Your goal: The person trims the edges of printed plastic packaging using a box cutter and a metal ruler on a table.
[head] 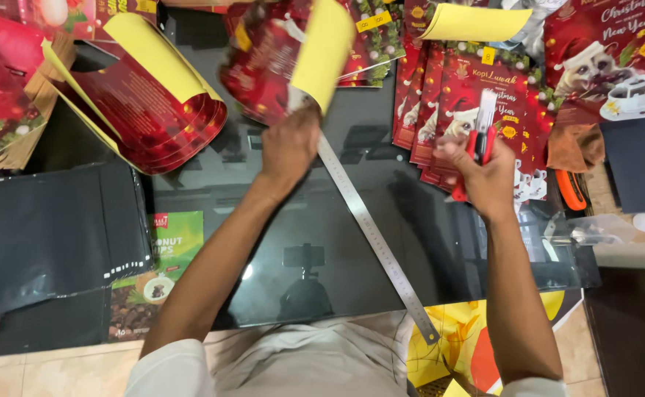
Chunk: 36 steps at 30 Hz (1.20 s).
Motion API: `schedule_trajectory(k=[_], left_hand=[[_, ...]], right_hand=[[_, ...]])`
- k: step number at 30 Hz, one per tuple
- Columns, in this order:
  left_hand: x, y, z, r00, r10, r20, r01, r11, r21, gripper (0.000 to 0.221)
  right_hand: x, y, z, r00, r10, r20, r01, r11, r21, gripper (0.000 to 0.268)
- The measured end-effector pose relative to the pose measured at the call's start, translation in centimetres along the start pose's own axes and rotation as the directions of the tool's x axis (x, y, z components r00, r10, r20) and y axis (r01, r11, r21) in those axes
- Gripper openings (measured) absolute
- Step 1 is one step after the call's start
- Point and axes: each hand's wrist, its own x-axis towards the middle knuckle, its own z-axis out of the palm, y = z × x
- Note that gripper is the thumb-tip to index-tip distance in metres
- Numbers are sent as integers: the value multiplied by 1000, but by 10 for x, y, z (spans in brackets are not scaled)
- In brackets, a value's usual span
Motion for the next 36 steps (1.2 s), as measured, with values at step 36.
schedule_trajectory(k=[36], left_hand=[[-10, 52, -221, 983, 43, 180, 185, -243, -952, 36]], right_hand=[[2, -44, 23, 842, 112, 527, -63, 992, -109, 44]])
